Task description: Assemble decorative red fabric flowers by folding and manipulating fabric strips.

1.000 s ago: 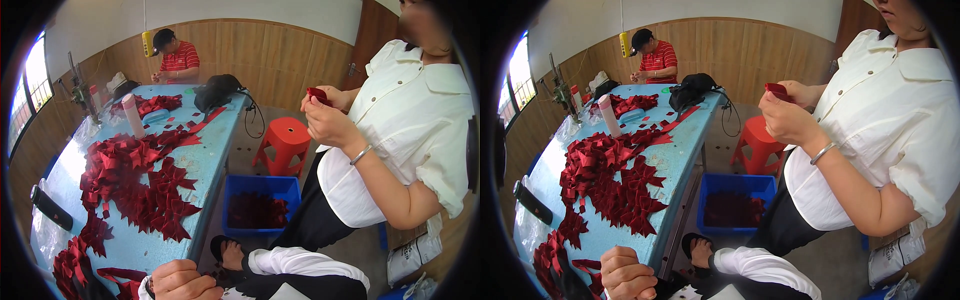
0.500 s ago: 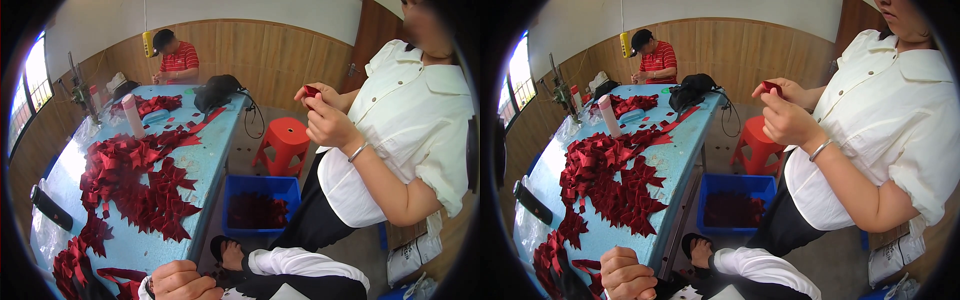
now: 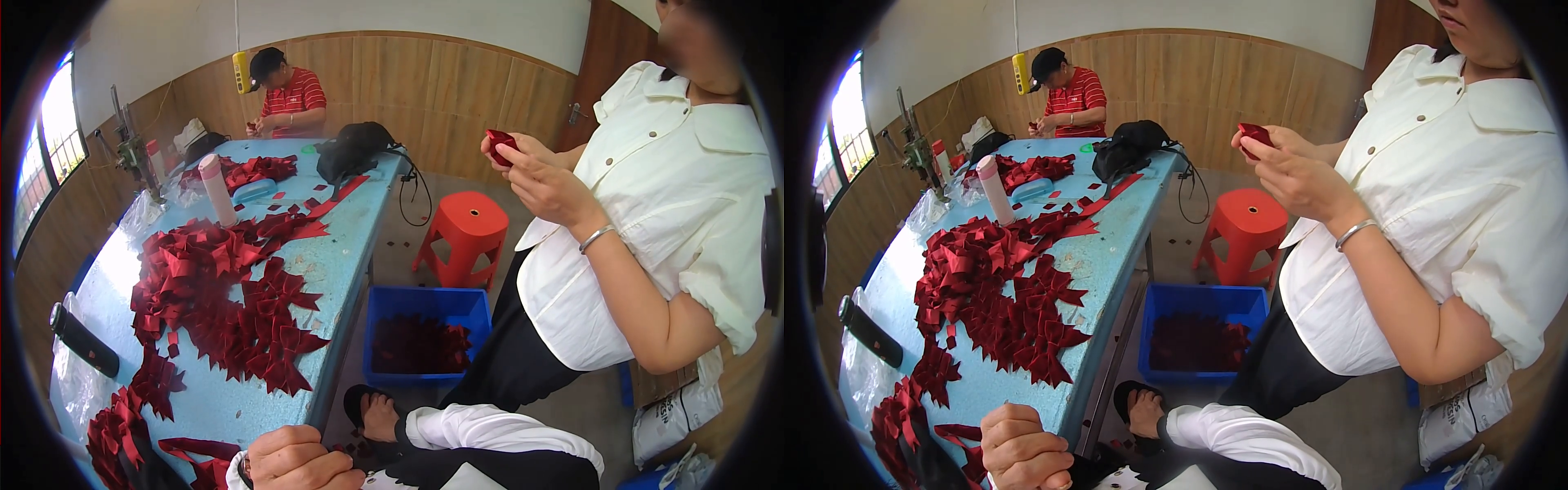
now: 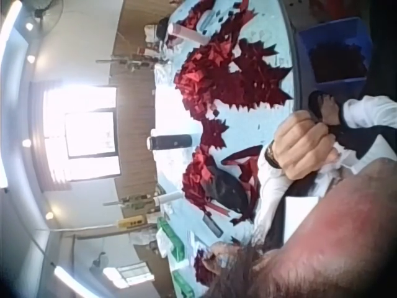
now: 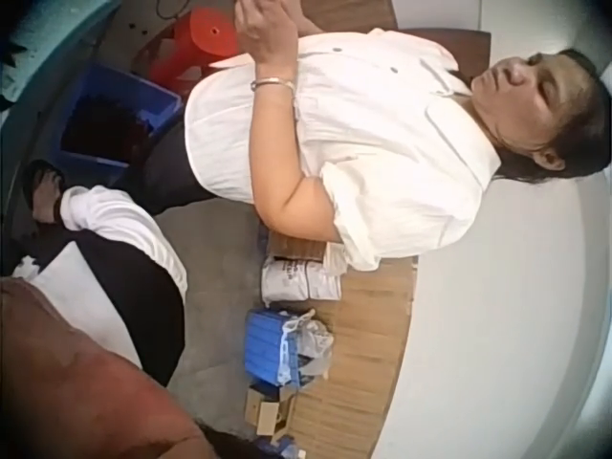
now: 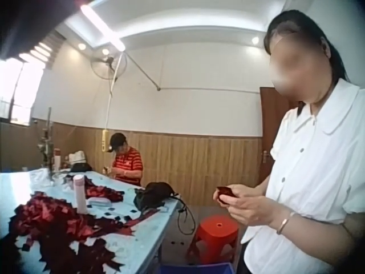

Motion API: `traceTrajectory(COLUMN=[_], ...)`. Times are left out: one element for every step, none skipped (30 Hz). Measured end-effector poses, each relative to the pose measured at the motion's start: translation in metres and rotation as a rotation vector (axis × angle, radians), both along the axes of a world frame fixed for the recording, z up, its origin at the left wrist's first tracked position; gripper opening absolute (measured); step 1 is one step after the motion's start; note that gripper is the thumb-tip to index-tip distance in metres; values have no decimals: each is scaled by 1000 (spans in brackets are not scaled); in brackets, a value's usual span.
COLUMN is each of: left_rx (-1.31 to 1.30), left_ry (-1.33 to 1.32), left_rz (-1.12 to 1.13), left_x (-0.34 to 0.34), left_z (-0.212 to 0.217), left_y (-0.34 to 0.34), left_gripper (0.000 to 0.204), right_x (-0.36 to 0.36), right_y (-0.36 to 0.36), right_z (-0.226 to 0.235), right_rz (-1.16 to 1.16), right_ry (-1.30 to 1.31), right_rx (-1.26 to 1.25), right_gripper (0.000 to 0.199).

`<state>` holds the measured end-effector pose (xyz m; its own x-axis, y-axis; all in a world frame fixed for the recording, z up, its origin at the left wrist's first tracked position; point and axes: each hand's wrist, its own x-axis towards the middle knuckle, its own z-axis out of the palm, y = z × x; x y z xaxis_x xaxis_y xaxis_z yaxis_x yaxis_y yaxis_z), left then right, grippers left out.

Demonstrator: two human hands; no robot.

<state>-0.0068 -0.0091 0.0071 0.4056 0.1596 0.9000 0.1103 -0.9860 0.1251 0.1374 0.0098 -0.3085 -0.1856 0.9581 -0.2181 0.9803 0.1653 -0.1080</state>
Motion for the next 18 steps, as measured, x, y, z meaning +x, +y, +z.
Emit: traceTrajectory(left_rx=[0, 0, -2, -4, -6, -6, -8, -10, -11, -11, -15, -18, -21, -21, -20, -19, -17, -17], left_ry=[0, 0, -4, -8, -13, -13, -11, -9, -7, -7, -17, -27, -37, -37, -36, -35, -33, -33], left_rz=[0, 0, 0, 0, -1, 0, 5, 9, 13, 14, 17, 20, 24, 24, 22, 19, 17, 17], left_x=[0, 1, 1, 1, 2, 2, 1, 1, 1, 1, 2, 2, 3, 2, 2, 2, 2, 1], left_z=[0, 0, 0, 0, 0, 0, 1, 1, 1, 1, 1, 0, 0, 0, 0, 1, 1, 1], left_y=[0, 0, 0, 0, -1, -1, -1, -2, -2, -2, -3, -3, -4, -4, -3, -3, -3, -3], left_gripper=[23, 23, 23, 23, 23, 23, 23, 23, 23, 23, 23, 22, 22, 22, 22, 22, 22, 22], right_x=[0, 1, 0, 0, -2, 0, -1, 1, 0, 1, 1, 1, 0, 2, 2, 2, 0, 0], right_y=[0, 0, 1, 1, 3, 1, 2, -1, 3, 0, 0, 0, -1, -1, -1, -1, 0, -1], right_z=[0, 1, 1, 1, 2, 1, 1, 0, 2, 0, 0, 0, -1, -1, -1, -1, -1, -1], right_rz=[1, 1, 2, 3, 3, 5, 7, 9, 10, 12, 13, 15, 16, 17, 19, 20, 21, 23], right_ry=[2, 3, 5, 7, 9, 11, 12, 14, 16, 17, 19, 21, 22, 24, 25, 27, 29, 31], right_rx=[-1, -2, -3, -4, -5, -6, -7, -8, -9, -11, -12, -13, -14, -15, -16, -17, -18, -19], right_gripper=[50, 51, 51, 51, 51, 52, 52, 52, 52, 53, 53, 53, 53, 54, 54, 54, 54, 55])
